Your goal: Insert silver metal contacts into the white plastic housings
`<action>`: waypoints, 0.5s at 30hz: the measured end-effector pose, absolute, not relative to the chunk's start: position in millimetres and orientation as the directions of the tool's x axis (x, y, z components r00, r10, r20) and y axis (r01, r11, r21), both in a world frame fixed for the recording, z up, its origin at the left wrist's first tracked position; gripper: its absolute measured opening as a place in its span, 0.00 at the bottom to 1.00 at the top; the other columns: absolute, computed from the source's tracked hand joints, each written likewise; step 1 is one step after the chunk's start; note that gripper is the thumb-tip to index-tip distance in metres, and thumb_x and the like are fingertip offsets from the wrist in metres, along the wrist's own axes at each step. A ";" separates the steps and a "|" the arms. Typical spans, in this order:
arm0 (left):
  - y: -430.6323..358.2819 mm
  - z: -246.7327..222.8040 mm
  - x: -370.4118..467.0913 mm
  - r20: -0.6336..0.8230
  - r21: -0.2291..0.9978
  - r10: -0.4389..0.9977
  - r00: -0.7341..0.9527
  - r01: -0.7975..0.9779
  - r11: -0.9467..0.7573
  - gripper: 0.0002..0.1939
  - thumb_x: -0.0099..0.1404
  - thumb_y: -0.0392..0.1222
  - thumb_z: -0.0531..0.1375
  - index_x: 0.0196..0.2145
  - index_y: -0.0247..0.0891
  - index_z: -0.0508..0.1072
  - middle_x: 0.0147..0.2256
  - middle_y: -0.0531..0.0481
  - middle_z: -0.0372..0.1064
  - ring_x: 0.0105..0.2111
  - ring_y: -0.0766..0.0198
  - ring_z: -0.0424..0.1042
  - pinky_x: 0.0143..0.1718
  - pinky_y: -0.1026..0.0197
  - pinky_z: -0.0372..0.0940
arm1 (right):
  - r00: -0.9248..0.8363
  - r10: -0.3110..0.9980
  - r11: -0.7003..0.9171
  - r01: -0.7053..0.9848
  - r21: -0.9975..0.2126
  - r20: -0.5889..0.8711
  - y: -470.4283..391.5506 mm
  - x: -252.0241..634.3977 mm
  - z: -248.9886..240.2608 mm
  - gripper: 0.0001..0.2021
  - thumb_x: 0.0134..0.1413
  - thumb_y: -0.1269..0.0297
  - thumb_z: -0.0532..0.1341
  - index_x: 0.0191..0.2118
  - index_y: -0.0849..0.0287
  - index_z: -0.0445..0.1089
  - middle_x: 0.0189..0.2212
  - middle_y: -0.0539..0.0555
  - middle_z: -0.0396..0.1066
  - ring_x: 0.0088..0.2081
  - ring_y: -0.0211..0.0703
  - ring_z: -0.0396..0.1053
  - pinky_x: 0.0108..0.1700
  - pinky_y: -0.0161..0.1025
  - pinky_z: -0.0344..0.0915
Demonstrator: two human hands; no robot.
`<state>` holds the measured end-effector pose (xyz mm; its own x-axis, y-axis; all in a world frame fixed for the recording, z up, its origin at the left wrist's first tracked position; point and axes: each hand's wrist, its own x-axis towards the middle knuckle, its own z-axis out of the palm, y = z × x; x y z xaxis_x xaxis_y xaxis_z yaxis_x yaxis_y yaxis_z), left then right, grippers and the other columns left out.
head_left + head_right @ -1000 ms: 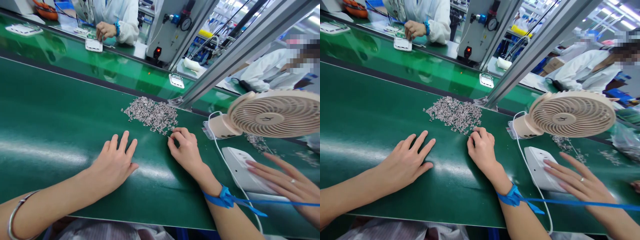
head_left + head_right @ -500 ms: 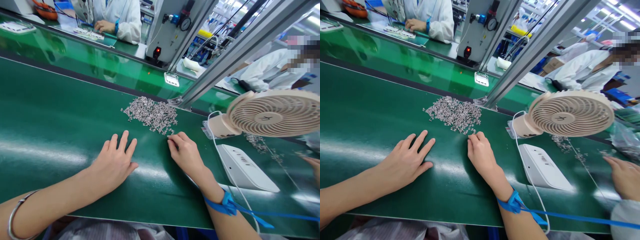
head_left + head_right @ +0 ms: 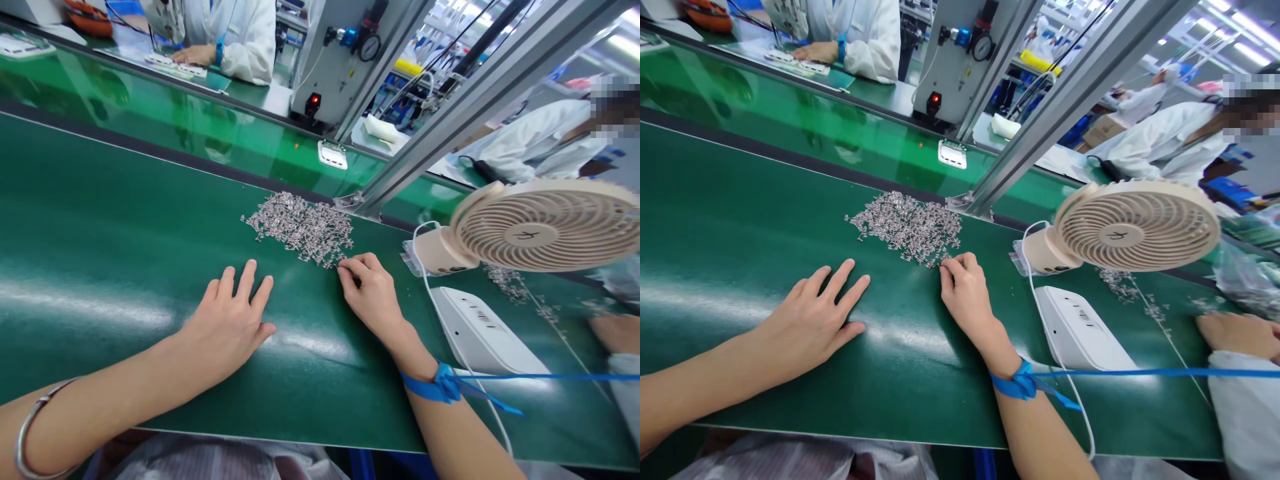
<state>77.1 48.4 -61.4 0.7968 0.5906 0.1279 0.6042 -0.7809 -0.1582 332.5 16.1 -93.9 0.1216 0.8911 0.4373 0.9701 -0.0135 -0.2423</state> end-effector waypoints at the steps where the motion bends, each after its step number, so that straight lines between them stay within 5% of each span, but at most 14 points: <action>1: 48.1 -61.5 77.2 0.127 -0.162 0.590 0.797 0.603 -0.781 0.29 0.64 0.52 0.53 0.58 0.33 0.62 0.57 0.31 0.57 0.50 0.39 0.65 0.42 0.47 0.67 | 0.133 0.887 -0.014 0.965 -0.263 0.443 16.5 332.2 -94.7 0.10 0.55 0.66 0.54 0.33 0.61 0.72 0.30 0.56 0.65 0.27 0.40 0.65 0.33 0.40 0.65; 5: 47.4 -61.1 77.7 0.132 -0.173 0.594 0.794 0.608 -0.775 0.28 0.64 0.52 0.53 0.58 0.33 0.62 0.57 0.31 0.57 0.50 0.39 0.65 0.42 0.47 0.67 | 0.131 0.875 0.016 0.954 -0.299 0.466 18.3 330.3 -96.4 0.10 0.55 0.64 0.55 0.37 0.61 0.71 0.31 0.56 0.65 0.28 0.40 0.65 0.33 0.40 0.65; 15: 48.5 -61.0 77.4 0.140 -0.163 0.591 0.794 0.607 -0.778 0.28 0.63 0.52 0.54 0.57 0.34 0.63 0.57 0.32 0.58 0.49 0.40 0.66 0.41 0.48 0.68 | 0.017 0.878 0.089 0.976 -0.197 0.478 17.3 322.6 -91.1 0.08 0.51 0.74 0.52 0.25 0.58 0.60 0.24 0.50 0.58 0.24 0.37 0.59 0.28 0.35 0.60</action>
